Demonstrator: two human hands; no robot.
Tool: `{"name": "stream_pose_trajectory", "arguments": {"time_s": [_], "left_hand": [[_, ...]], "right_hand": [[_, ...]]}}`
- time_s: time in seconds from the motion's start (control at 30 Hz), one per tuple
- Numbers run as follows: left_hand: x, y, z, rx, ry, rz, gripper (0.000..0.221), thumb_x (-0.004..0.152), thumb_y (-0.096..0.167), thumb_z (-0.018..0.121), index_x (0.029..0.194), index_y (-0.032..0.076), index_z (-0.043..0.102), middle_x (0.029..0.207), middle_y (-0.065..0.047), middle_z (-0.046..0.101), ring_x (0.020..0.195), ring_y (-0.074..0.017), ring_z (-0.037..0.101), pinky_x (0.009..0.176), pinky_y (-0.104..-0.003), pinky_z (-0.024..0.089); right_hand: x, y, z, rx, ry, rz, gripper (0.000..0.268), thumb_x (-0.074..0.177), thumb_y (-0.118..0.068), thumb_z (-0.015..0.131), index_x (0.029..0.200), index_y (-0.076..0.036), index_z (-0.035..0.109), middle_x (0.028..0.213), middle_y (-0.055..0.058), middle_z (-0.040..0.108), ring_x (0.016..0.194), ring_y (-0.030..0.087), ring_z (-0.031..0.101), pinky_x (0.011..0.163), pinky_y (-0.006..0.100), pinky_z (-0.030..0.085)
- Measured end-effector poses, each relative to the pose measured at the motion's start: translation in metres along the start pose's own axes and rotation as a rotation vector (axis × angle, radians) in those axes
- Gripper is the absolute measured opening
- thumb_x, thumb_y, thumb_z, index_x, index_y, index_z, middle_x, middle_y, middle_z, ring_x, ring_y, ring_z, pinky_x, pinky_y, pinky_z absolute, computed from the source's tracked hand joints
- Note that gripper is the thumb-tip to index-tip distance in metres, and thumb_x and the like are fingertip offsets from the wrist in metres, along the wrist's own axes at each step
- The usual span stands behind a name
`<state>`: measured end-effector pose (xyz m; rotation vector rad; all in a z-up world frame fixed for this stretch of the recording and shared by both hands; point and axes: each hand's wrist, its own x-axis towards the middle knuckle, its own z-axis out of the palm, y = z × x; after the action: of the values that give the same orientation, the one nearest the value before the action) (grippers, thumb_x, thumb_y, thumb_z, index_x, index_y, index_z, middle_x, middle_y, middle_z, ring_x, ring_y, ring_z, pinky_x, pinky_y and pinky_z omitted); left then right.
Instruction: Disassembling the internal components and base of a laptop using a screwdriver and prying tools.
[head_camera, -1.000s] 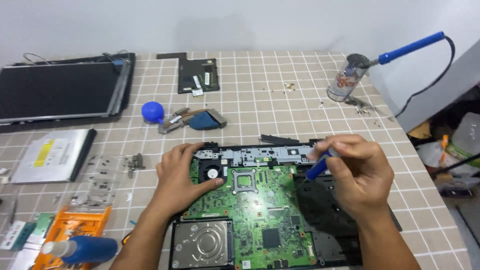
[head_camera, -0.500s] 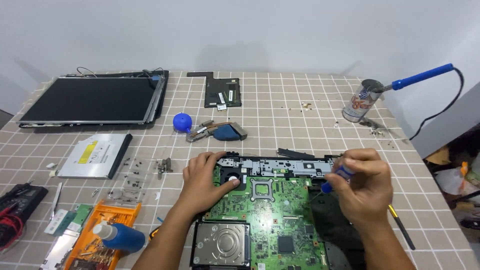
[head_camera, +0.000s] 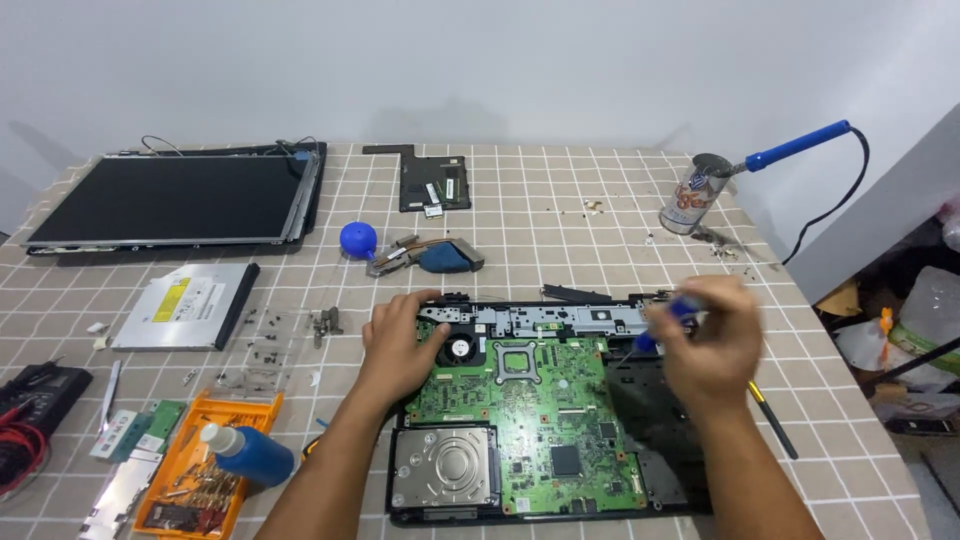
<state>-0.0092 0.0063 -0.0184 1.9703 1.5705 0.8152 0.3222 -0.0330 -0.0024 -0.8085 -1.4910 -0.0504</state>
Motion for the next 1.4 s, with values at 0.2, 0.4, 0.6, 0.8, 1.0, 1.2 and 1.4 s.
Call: {"name": "stream_pose_trajectory", "arguments": {"time_s": [0.2,0.4,0.6,0.8,1.0,1.2,1.4], "left_hand": [[-0.007,0.014,-0.010,0.026,-0.069,-0.046,0.053,0.081,0.039,0.069,0.123,0.009,0.059,0.116,-0.013,0.057,0.117,-0.0348,0.045,0.103,-0.051,0.026],[0.002,-0.002,-0.001,0.043,-0.109,-0.024,0.039,0.092,0.036,0.057,0.121,0.009,0.060,0.112,-0.009,0.056,0.114,-0.0306,0.044,0.102,-0.049,0.025],[0.003,-0.009,-0.002,0.093,-0.189,0.008,0.036,0.095,0.037,0.053,0.123,0.015,0.056,0.111,-0.005,0.053,0.113,-0.0293,0.044,0.103,-0.050,0.025],[-0.001,-0.003,-0.007,0.080,-0.239,0.022,0.035,0.096,0.034,0.051,0.123,0.011,0.055,0.108,-0.004,0.051,0.109,-0.0269,0.043,0.101,-0.049,0.023],[-0.003,0.004,-0.012,0.047,-0.228,0.016,0.038,0.095,0.036,0.054,0.123,0.011,0.057,0.104,-0.004,0.051,0.105,-0.0252,0.045,0.100,-0.048,0.024],[-0.001,0.008,-0.012,-0.128,-0.062,-0.095,0.040,0.098,0.027,0.047,0.133,0.010,0.046,0.105,-0.009,0.055,0.108,-0.0290,0.050,0.100,-0.049,0.028],[0.009,0.003,-0.004,-0.122,-0.025,-0.241,0.035,0.096,0.029,0.050,0.127,0.015,0.057,0.115,-0.005,0.056,0.113,-0.0254,0.054,0.100,-0.046,0.032]], "right_hand": [[0.046,-0.059,0.005,-0.117,0.333,0.264,0.036,0.102,0.002,0.067,0.108,-0.009,0.033,0.107,0.013,0.050,0.088,0.019,0.056,0.068,0.025,0.048],[0.068,-0.001,0.010,-0.121,-0.162,0.594,0.029,0.077,0.002,0.077,0.080,0.003,0.049,0.092,0.025,0.063,0.091,0.034,0.064,0.076,0.044,0.052],[0.070,0.069,0.037,-0.591,-0.578,0.661,0.020,0.072,-0.014,0.079,0.080,-0.011,0.061,0.085,0.008,0.069,0.079,0.027,0.066,0.070,0.038,0.048],[0.064,0.093,0.057,-0.691,-0.776,0.699,0.020,0.072,-0.014,0.079,0.084,-0.013,0.064,0.081,0.006,0.073,0.084,0.027,0.070,0.074,0.038,0.050],[0.080,0.039,0.067,-0.779,-0.886,0.552,0.020,0.077,-0.021,0.074,0.095,-0.015,0.070,0.110,0.012,0.066,0.106,0.034,0.061,0.088,0.045,0.048],[0.078,0.015,0.077,-0.817,-1.201,0.550,0.025,0.076,-0.028,0.073,0.100,-0.021,0.075,0.105,0.005,0.070,0.107,0.029,0.064,0.093,0.044,0.047],[0.075,0.018,0.082,-0.668,-1.162,0.664,0.020,0.078,-0.014,0.072,0.096,-0.008,0.073,0.100,0.014,0.072,0.103,0.032,0.067,0.089,0.044,0.050]]}}
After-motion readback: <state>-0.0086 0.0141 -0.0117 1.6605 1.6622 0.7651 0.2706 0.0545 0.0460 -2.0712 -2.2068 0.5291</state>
